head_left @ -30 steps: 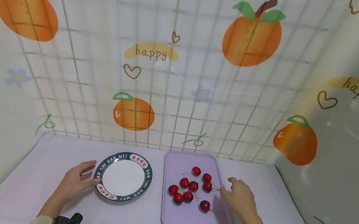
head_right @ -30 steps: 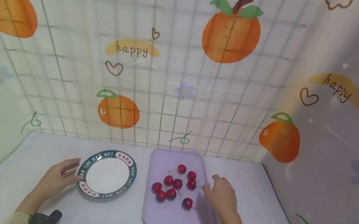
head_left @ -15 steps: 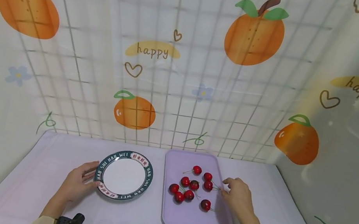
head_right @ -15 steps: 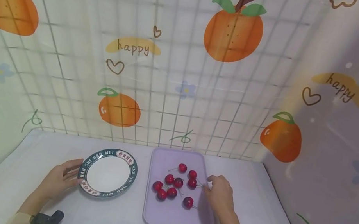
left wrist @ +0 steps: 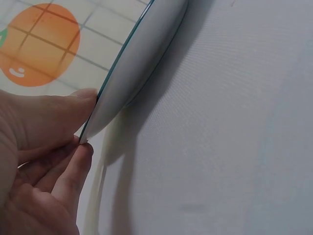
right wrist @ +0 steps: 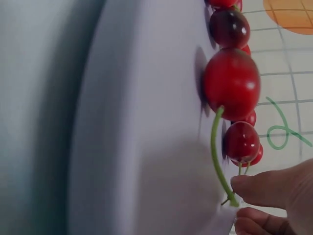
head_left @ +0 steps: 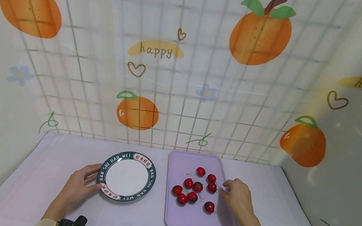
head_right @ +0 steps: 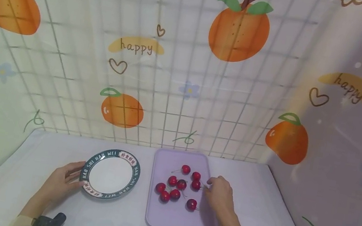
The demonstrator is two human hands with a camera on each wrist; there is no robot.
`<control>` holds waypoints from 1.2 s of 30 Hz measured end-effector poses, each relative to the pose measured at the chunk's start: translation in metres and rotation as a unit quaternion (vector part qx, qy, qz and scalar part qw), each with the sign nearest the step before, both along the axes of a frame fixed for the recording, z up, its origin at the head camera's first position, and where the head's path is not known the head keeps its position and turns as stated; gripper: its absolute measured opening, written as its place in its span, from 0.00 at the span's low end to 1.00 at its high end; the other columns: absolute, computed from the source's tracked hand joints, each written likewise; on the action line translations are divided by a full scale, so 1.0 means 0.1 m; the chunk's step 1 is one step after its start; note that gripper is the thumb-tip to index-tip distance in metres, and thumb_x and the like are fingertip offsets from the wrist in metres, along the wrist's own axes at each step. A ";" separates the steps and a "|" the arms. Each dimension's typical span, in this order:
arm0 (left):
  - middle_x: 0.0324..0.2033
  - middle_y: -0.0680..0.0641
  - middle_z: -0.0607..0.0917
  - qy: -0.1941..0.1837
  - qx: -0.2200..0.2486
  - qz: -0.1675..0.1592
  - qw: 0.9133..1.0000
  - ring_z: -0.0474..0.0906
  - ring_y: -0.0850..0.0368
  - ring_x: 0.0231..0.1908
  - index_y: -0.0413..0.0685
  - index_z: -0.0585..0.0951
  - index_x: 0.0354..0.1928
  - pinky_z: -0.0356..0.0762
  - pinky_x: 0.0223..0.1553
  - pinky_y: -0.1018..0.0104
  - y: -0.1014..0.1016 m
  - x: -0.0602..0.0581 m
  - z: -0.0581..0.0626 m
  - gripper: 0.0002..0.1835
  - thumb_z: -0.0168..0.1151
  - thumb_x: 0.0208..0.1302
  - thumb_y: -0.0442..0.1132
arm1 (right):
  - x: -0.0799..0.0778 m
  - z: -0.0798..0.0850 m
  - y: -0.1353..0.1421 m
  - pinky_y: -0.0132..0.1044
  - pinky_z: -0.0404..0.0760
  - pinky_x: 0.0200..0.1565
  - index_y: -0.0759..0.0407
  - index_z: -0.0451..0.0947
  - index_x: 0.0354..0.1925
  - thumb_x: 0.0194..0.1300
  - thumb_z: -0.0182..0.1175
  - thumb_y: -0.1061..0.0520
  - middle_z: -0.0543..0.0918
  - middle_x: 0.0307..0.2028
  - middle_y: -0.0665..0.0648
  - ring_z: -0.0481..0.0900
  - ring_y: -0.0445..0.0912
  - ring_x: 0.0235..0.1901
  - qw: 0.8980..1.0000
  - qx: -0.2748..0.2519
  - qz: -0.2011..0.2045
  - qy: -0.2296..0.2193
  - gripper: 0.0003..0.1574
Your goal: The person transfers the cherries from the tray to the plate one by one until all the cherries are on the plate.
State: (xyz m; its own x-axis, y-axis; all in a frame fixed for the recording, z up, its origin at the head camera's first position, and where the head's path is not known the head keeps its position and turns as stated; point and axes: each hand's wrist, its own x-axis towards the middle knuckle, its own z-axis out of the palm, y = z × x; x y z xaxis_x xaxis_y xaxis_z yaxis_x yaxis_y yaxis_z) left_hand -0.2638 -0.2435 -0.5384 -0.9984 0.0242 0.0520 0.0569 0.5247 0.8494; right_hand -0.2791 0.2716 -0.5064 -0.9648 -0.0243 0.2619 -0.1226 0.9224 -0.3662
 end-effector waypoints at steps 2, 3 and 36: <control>0.74 0.34 0.70 -0.002 -0.003 0.001 1.000 0.68 0.36 0.73 0.39 0.70 0.75 0.72 0.71 0.58 0.00 -0.01 -0.01 0.41 0.78 0.60 0.32 | -0.01 -0.02 -0.01 0.56 0.85 0.38 0.71 0.87 0.38 0.54 0.74 0.69 0.82 0.29 0.60 0.81 0.56 0.33 1.000 0.000 0.002 0.004 0.11; 0.74 0.34 0.70 -0.001 -0.004 0.001 1.000 0.68 0.36 0.73 0.39 0.70 0.75 0.72 0.71 0.58 0.00 -0.01 -0.01 0.42 0.78 0.60 0.32 | -0.02 -0.02 -0.02 0.56 0.86 0.38 0.71 0.87 0.37 0.54 0.74 0.69 0.83 0.29 0.60 0.81 0.56 0.33 1.000 0.001 0.002 0.005 0.10; 0.71 0.33 0.74 -0.027 0.067 0.036 0.997 0.73 0.38 0.70 0.36 0.73 0.71 0.76 0.67 0.67 -0.01 -0.02 -0.05 0.43 0.82 0.52 0.31 | 0.01 0.07 0.01 0.44 0.84 0.33 0.62 0.91 0.32 0.61 0.75 0.59 0.89 0.27 0.53 0.81 0.48 0.31 0.995 -0.087 -0.024 -0.044 0.06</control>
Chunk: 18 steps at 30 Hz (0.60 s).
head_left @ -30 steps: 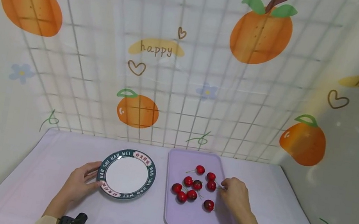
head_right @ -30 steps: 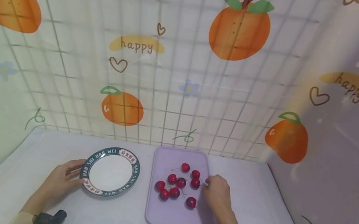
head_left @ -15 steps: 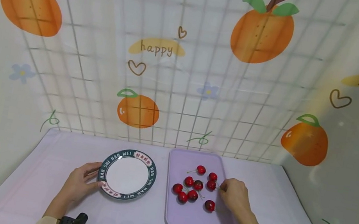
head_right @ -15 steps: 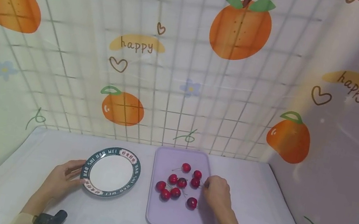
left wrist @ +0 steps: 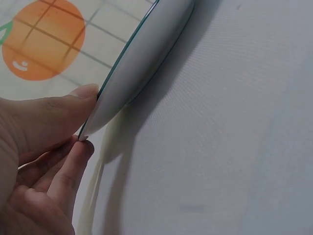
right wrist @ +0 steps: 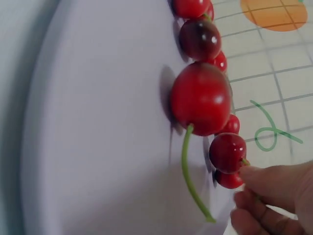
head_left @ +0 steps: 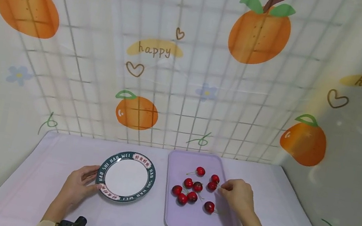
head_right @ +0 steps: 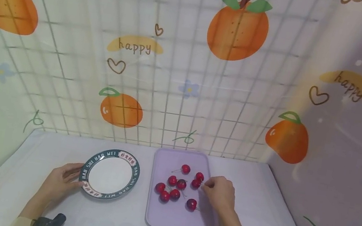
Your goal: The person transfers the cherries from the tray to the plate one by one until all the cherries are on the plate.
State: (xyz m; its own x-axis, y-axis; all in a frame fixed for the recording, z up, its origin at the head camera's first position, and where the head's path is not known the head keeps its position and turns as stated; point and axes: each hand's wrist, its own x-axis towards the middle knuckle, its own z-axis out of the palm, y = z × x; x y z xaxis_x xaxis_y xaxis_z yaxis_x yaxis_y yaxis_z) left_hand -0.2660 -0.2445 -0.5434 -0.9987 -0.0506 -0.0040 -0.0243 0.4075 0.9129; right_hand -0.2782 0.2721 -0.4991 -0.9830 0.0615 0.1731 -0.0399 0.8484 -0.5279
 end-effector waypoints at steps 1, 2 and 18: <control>0.71 0.33 0.74 -0.001 0.001 0.001 1.000 0.73 0.38 0.71 0.36 0.73 0.71 0.76 0.67 0.67 0.00 0.00 0.00 0.43 0.82 0.52 0.30 | 0.00 0.00 -0.01 0.43 0.83 0.32 0.62 0.91 0.32 0.62 0.75 0.59 0.89 0.27 0.53 0.81 0.48 0.30 1.000 -0.004 -0.002 0.001 0.06; 0.71 0.33 0.74 -0.002 0.003 0.003 1.000 0.72 0.38 0.71 0.36 0.73 0.71 0.76 0.66 0.67 0.00 0.01 0.00 0.43 0.82 0.52 0.30 | 0.00 0.01 -0.02 0.41 0.83 0.31 0.62 0.91 0.33 0.62 0.75 0.59 0.89 0.27 0.54 0.80 0.48 0.30 1.000 -0.008 -0.007 0.003 0.06; 0.71 0.32 0.74 0.004 0.017 0.005 1.000 0.72 0.38 0.71 0.35 0.73 0.70 0.76 0.65 0.69 0.01 0.01 0.02 0.42 0.81 0.52 0.28 | 0.01 0.18 -0.08 0.39 0.85 0.41 0.64 0.91 0.45 0.67 0.73 0.55 0.92 0.37 0.57 0.84 0.49 0.39 0.977 -0.211 -0.038 -0.016 0.13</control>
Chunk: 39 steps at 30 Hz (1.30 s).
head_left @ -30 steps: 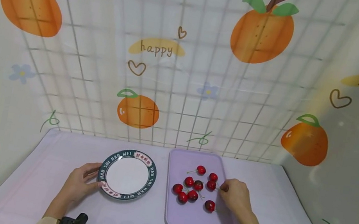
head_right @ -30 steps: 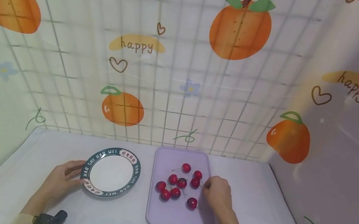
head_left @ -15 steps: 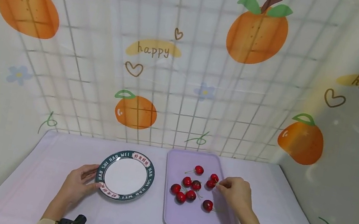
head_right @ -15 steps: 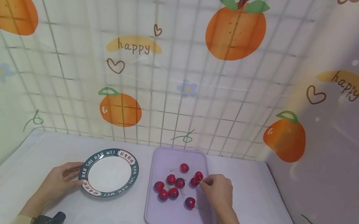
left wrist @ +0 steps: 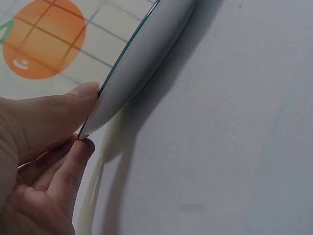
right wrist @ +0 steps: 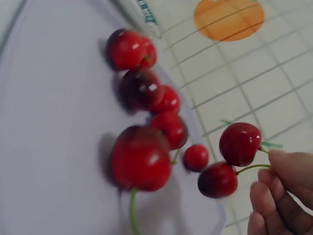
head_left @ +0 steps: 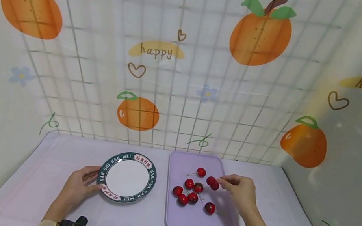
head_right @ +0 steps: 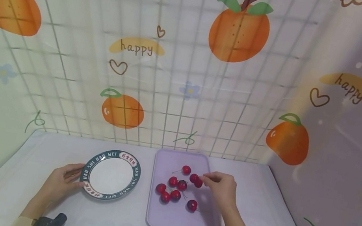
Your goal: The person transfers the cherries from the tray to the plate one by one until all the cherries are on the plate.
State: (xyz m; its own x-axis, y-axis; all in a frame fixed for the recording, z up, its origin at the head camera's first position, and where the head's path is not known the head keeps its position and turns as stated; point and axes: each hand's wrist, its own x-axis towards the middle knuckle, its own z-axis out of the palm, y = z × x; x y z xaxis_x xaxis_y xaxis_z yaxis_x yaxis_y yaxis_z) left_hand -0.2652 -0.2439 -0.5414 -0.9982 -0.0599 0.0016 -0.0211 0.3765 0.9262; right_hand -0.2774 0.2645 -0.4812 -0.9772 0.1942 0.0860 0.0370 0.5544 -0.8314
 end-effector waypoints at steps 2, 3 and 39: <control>0.71 0.32 0.74 -0.001 0.000 0.000 1.000 0.73 0.38 0.70 0.35 0.74 0.70 0.77 0.65 0.68 0.00 0.00 0.00 0.42 0.82 0.51 0.28 | -0.01 0.04 0.01 0.40 0.85 0.43 0.65 0.90 0.47 0.69 0.72 0.56 0.92 0.38 0.58 0.84 0.48 0.39 0.999 -0.039 0.005 0.002 0.14; 0.70 0.32 0.74 0.000 0.000 0.000 1.000 0.73 0.38 0.70 0.35 0.74 0.70 0.77 0.65 0.68 0.00 0.00 0.00 0.42 0.82 0.51 0.28 | -0.01 0.06 0.01 0.40 0.85 0.45 0.66 0.89 0.48 0.69 0.72 0.56 0.92 0.37 0.58 0.85 0.47 0.39 0.999 -0.051 0.007 0.005 0.15; 0.71 0.34 0.73 -0.005 0.011 -0.003 1.000 0.72 0.40 0.71 0.38 0.76 0.69 0.76 0.65 0.71 -0.05 -0.03 -0.05 0.41 0.83 0.51 0.31 | 0.03 0.60 -0.47 0.30 0.83 0.53 0.67 0.88 0.50 0.68 0.73 0.56 0.92 0.41 0.56 0.87 0.41 0.40 0.985 -0.159 0.027 0.063 0.18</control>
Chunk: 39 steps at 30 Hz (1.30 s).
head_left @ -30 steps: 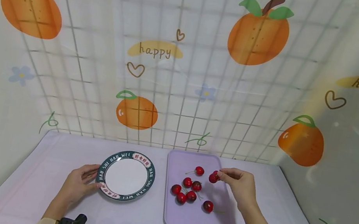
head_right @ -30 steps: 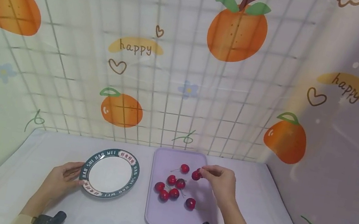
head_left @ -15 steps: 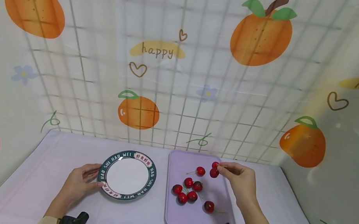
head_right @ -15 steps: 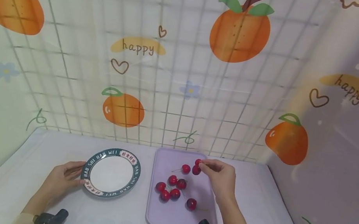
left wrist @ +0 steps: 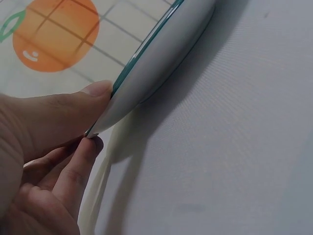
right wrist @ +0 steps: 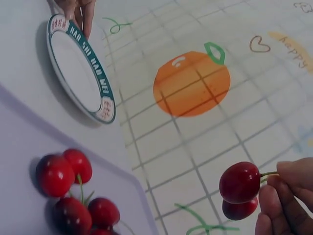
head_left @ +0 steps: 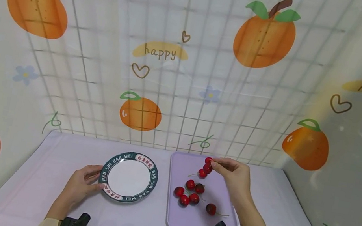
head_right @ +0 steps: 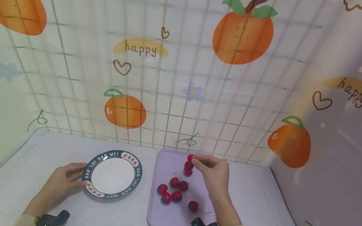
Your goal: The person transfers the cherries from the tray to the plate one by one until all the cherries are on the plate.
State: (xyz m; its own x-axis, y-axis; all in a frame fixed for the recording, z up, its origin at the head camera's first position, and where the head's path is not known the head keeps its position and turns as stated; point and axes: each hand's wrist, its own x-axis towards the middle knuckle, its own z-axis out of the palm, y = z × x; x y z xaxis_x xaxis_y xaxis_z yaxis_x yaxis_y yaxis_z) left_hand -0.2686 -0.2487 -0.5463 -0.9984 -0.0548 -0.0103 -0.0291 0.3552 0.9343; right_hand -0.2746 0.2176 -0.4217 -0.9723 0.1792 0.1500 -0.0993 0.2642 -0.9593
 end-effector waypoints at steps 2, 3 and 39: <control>0.71 0.35 0.73 0.000 -0.001 -0.001 1.000 0.71 0.40 0.72 0.38 0.76 0.69 0.76 0.66 0.71 0.00 0.00 0.00 0.41 0.83 0.51 0.31 | 0.00 0.02 -0.06 0.30 0.83 0.54 0.67 0.88 0.51 0.68 0.73 0.56 0.92 0.41 0.56 0.88 0.41 0.40 1.000 -0.011 0.007 0.001 0.18; 0.71 0.35 0.73 0.001 0.001 -0.001 1.000 0.71 0.40 0.72 0.38 0.76 0.69 0.76 0.66 0.71 0.00 0.00 0.01 0.40 0.82 0.51 0.31 | 0.00 0.03 -0.08 0.32 0.82 0.55 0.68 0.88 0.50 0.68 0.74 0.56 0.92 0.41 0.56 0.88 0.41 0.40 1.000 -0.017 0.011 0.000 0.18; 0.72 0.35 0.72 -0.012 0.035 0.005 0.999 0.70 0.40 0.73 0.37 0.75 0.69 0.76 0.65 0.72 0.00 0.00 -0.01 0.40 0.81 0.53 0.28 | -0.18 -0.07 -1.12 0.52 0.82 0.63 0.61 0.91 0.44 0.63 0.75 0.63 0.91 0.41 0.56 0.86 0.49 0.46 0.995 -0.075 0.071 -0.009 0.10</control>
